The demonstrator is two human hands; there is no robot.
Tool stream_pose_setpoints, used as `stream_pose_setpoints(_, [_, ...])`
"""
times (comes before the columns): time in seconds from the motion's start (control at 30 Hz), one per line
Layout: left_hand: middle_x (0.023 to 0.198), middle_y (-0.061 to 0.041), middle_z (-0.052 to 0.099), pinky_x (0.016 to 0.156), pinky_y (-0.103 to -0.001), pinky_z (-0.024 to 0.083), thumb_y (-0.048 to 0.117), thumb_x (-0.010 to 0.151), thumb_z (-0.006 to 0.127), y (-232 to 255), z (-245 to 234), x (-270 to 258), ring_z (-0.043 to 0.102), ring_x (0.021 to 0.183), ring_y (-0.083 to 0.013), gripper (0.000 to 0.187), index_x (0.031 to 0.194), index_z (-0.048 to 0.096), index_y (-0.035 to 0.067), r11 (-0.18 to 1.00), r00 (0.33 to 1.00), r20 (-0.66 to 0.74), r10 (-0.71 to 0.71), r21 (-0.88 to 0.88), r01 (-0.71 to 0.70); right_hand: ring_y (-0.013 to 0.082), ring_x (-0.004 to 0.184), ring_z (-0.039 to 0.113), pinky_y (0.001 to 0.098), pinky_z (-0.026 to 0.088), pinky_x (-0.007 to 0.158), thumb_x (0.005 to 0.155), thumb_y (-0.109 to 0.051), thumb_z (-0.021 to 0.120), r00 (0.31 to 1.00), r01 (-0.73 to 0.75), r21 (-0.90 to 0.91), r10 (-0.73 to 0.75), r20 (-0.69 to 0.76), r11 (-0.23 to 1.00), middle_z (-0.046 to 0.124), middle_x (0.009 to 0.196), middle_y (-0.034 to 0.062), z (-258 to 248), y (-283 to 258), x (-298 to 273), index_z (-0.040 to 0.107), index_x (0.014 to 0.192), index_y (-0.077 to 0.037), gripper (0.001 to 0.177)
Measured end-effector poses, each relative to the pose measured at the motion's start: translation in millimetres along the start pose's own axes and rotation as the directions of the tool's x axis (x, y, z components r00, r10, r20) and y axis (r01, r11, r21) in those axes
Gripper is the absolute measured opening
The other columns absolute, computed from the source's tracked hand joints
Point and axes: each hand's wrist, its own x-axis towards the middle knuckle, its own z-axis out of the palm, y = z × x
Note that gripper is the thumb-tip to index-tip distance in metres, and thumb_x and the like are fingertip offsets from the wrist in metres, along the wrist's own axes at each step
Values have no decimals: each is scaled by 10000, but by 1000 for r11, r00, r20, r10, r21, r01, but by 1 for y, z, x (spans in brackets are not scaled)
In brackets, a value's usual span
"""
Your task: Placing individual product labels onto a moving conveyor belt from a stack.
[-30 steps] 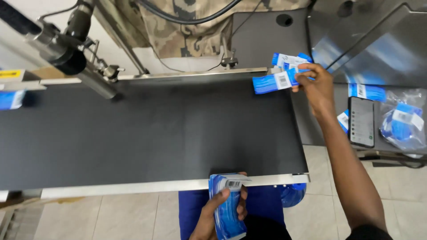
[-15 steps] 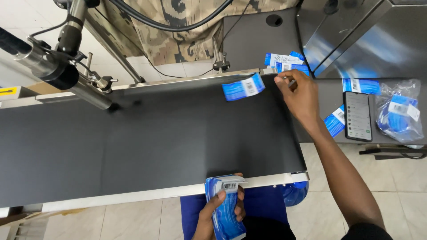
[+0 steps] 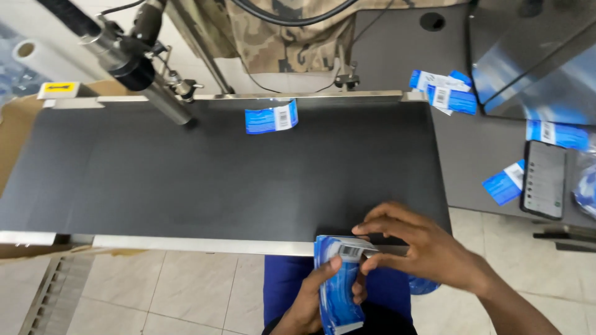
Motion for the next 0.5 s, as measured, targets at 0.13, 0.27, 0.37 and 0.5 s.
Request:
stream_pose_setpoints(0.13, [837, -104, 635, 728, -277, 539, 455, 997, 696, 4, 15, -2, 638, 733, -183, 502, 1158, 651, -18, 995, 999, 15, 46, 88, -47, 121, 913, 781, 270, 627, 813, 950, -330, 775, 988, 94, -10, -95, -126, 995, 801, 968, -18, 11, -18, 10, 865, 1043, -174, 203])
stream_pose_setpoints(0.27, [985, -79, 660, 747, -261, 562, 427, 1018, 696, 7, 20, -4, 647, 781, -134, 462, 1186, 652, -1, 996, 999, 19, 46, 81, -47, 118, 862, 842, 254, 667, 783, 890, -255, 834, 973, 56, -27, -61, -221, 998, 855, 958, -7, 9, -20, 6, 862, 1020, -150, 170])
stream_pose_setpoints(0.37, [1006, -68, 676, 774, -260, 569, 437, 1020, 705, 8, 18, -6, 657, 799, -122, 466, 1205, 652, 12, 996, 998, 43, 39, 83, -43, 103, 878, 870, 268, 695, 699, 852, -261, 853, 974, -85, 12, 86, -208, 996, 895, 942, -30, 3, -19, 5, 910, 956, -174, 147])
stream_pose_setpoints(0.5, [1101, -78, 696, 795, -267, 576, 393, 1023, 728, 5, 16, -5, 670, 844, -122, 456, 1242, 658, -1, 997, 995, 92, 43, 63, -49, 109, 809, 877, 249, 684, 751, 813, -175, 884, 975, -83, 45, 91, -203, 996, 915, 884, -16, -14, -21, 11, 934, 862, -143, 76])
